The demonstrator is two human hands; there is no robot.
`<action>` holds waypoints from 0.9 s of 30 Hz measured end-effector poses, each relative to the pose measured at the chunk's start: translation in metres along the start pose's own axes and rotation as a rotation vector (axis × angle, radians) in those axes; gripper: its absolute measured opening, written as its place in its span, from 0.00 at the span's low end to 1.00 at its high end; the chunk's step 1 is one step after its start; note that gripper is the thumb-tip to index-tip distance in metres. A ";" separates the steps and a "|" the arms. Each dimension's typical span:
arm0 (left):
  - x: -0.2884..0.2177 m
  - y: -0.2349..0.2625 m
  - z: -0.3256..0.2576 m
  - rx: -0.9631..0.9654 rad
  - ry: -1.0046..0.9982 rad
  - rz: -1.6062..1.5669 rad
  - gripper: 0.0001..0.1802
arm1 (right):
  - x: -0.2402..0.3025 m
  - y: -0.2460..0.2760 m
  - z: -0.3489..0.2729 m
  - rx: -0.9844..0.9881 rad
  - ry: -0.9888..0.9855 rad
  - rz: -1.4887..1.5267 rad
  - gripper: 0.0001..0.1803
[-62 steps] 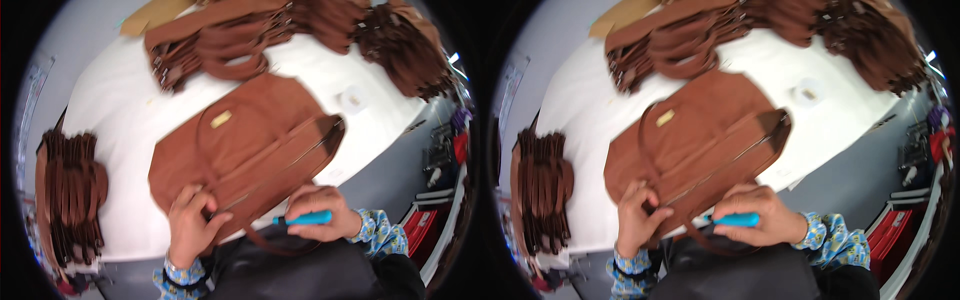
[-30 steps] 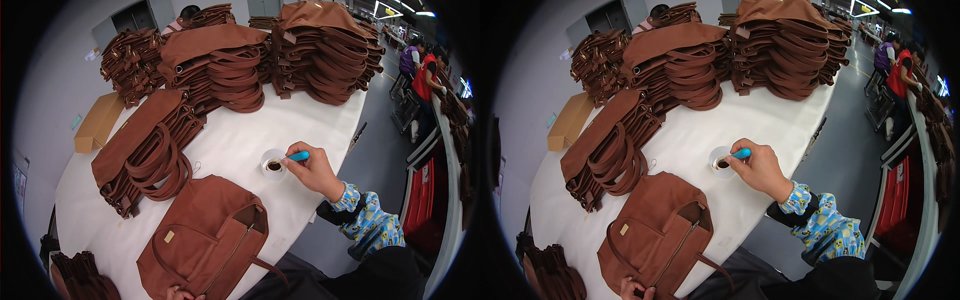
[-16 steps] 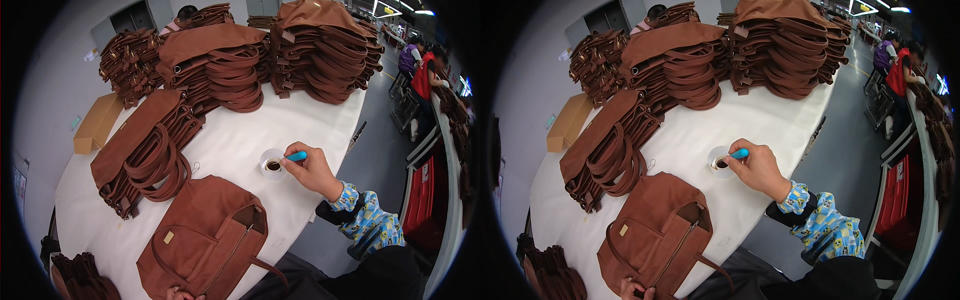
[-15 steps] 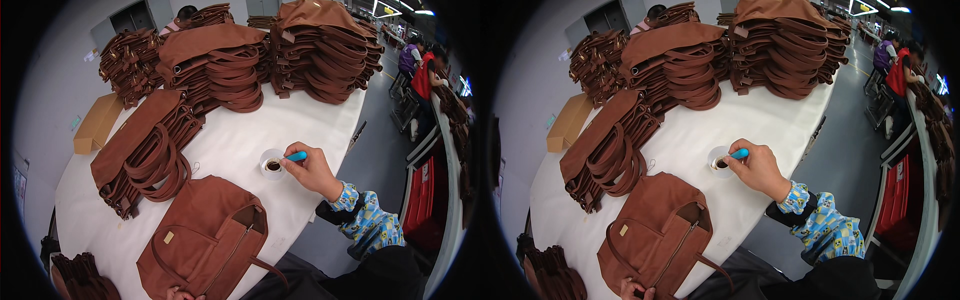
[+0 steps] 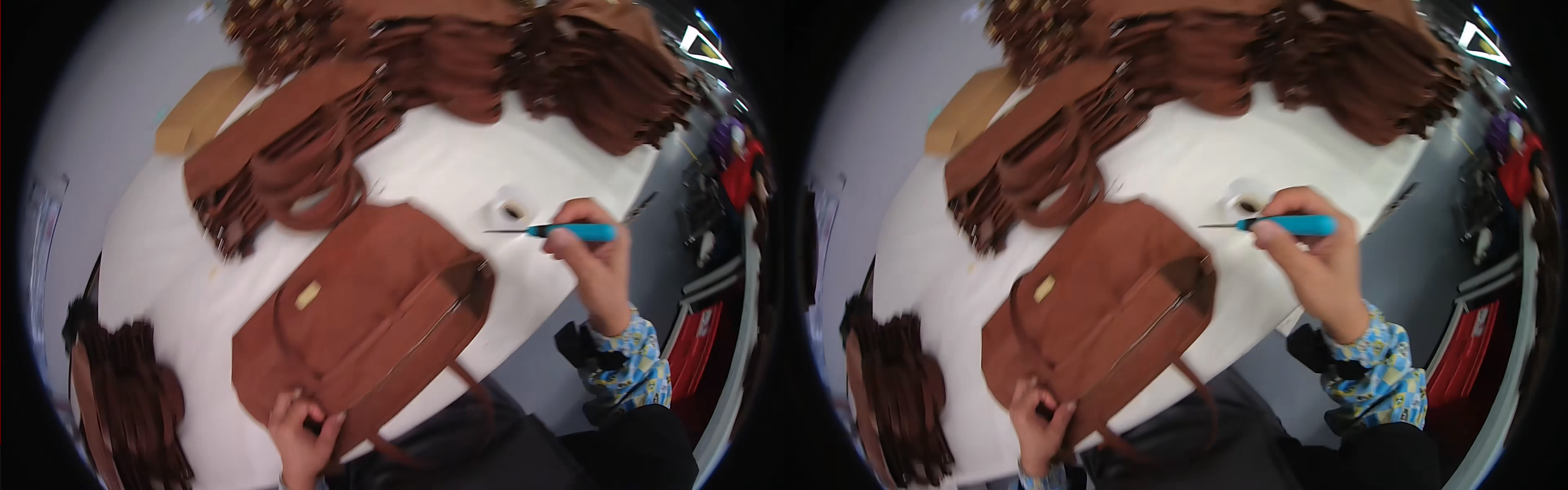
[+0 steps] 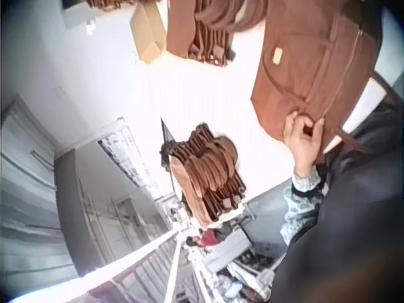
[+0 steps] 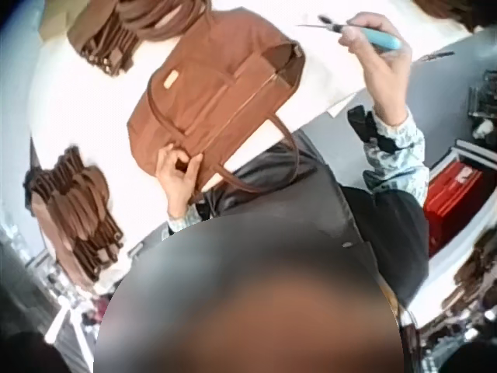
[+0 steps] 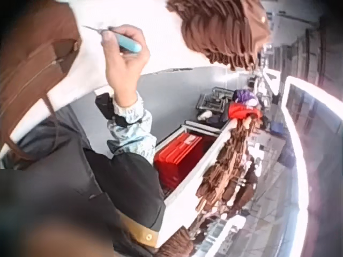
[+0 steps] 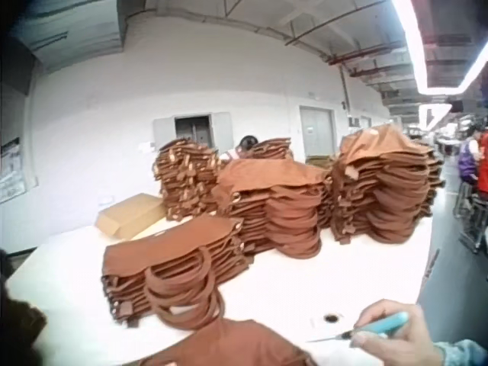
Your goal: Applying edge paint to the inner handle straps and zipper edges of a leather bag using a specialized applicator tool.
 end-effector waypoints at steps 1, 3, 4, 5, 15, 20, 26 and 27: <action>0.000 -0.003 0.003 0.003 -0.038 -0.010 0.15 | 0.006 -0.009 -0.012 0.038 -0.014 0.117 0.07; -0.005 -0.002 0.007 0.000 -0.091 0.017 0.15 | 0.006 -0.035 -0.034 0.125 -0.102 0.216 0.13; -0.008 -0.001 0.010 -0.021 -0.098 0.006 0.15 | 0.005 -0.054 -0.045 0.222 -0.141 0.273 0.13; -0.011 0.001 0.010 -0.044 -0.106 0.007 0.15 | 0.002 -0.071 -0.055 0.315 -0.175 0.331 0.13; 0.003 -0.001 -0.002 0.081 -0.067 -0.120 0.18 | -0.025 -0.165 -0.129 0.799 -0.402 0.225 0.09; -0.003 0.005 -0.004 0.008 -0.123 -0.089 0.18 | -0.032 -0.170 -0.136 0.775 -0.443 0.172 0.10; 0.002 0.000 -0.003 0.046 -0.079 -0.129 0.18 | -0.034 -0.175 -0.137 0.773 -0.419 0.150 0.10; 0.001 0.000 -0.003 0.046 -0.086 -0.135 0.18 | -0.034 -0.175 -0.137 0.777 -0.419 0.146 0.10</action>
Point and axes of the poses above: each hand's wrist, its own z-axis towards the middle knuckle, its own y-axis out of the back of the hand, x = y × z, the point moved 10 cm from there along z, towards the middle knuckle, and after that the axes turned 6 degrees about z, right-handed, at the moved point
